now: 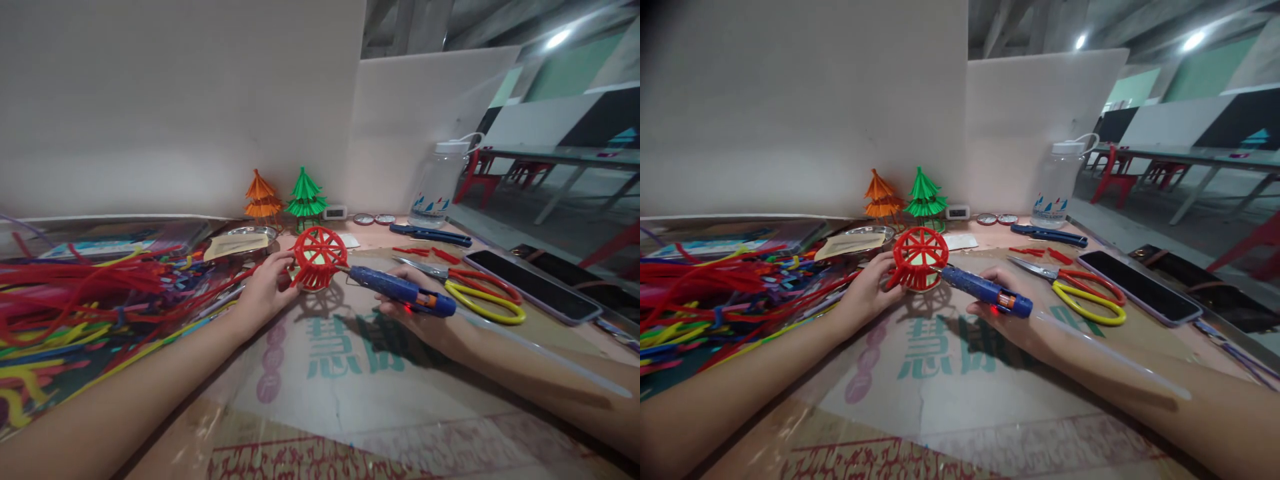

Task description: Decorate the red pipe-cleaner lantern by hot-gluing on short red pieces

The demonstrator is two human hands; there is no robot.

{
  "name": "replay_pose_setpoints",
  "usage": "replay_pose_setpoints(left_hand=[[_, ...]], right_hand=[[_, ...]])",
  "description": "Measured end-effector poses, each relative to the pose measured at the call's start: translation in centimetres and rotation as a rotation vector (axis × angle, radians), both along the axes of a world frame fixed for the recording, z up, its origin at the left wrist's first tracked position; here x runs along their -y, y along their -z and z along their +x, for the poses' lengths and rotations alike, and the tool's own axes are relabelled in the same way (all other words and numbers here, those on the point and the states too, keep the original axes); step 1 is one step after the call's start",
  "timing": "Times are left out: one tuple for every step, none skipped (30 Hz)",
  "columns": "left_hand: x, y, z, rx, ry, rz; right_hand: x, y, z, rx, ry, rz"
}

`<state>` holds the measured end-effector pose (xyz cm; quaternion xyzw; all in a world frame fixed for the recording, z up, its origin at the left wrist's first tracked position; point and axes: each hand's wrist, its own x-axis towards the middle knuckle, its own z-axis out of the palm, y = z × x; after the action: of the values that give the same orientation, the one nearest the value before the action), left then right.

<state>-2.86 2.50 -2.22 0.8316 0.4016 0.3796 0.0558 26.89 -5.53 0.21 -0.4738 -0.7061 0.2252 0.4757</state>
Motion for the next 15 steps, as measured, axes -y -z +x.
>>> replay_pose_setpoints(left_hand=[[0.0,0.0,0.0,0.000,-0.004,0.006],[0.0,0.0,0.0,0.001,-0.008,0.015],[0.0,0.0,0.1,0.002,-0.011,0.023],[0.0,-0.1,0.1,0.002,-0.014,0.030],[0.1,-0.1,0.1,0.002,-0.014,0.035],[0.1,-0.1,0.1,0.001,-0.014,0.039],[0.1,-0.2,0.1,0.000,-0.013,0.042],[0.1,-0.2,0.1,-0.001,-0.012,0.043],[0.2,-0.2,0.1,-0.003,-0.012,0.044],[0.2,-0.2,0.1,-0.004,-0.011,0.044],[0.2,-0.2,0.1,-0.005,-0.009,0.043],[0.1,-0.2,0.1,-0.005,-0.007,0.040],[0.1,-0.2,0.1,-0.006,-0.007,0.036],[0.1,-0.2,0.1,-0.006,-0.008,0.031],[0.1,-0.2,0.1,-0.005,-0.011,0.024]], right_hand=[[-0.1,0.1,0.0,0.006,0.004,0.005],[-0.1,0.2,0.0,0.021,0.007,0.008],[-0.1,0.3,0.0,0.040,0.008,0.007],[-0.1,0.3,0.1,0.057,0.009,0.008],[-0.1,0.2,0.1,0.072,0.007,0.006],[0.0,0.1,0.1,0.086,0.002,-0.001],[0.0,0.0,0.1,0.097,0.000,-0.007],[0.1,-0.2,0.0,0.106,0.001,-0.011],[0.2,-0.3,0.0,0.113,0.005,-0.008],[0.2,-0.5,0.0,0.119,0.009,-0.004],[0.3,-0.6,-0.1,0.126,0.014,-0.003],[0.3,-0.8,-0.1,0.131,0.017,-0.006],[0.4,-0.9,-0.2,0.133,0.020,-0.009],[0.4,-1.0,-0.3,0.133,0.023,-0.012],[0.4,-1.0,-0.3,0.134,0.028,-0.020]])
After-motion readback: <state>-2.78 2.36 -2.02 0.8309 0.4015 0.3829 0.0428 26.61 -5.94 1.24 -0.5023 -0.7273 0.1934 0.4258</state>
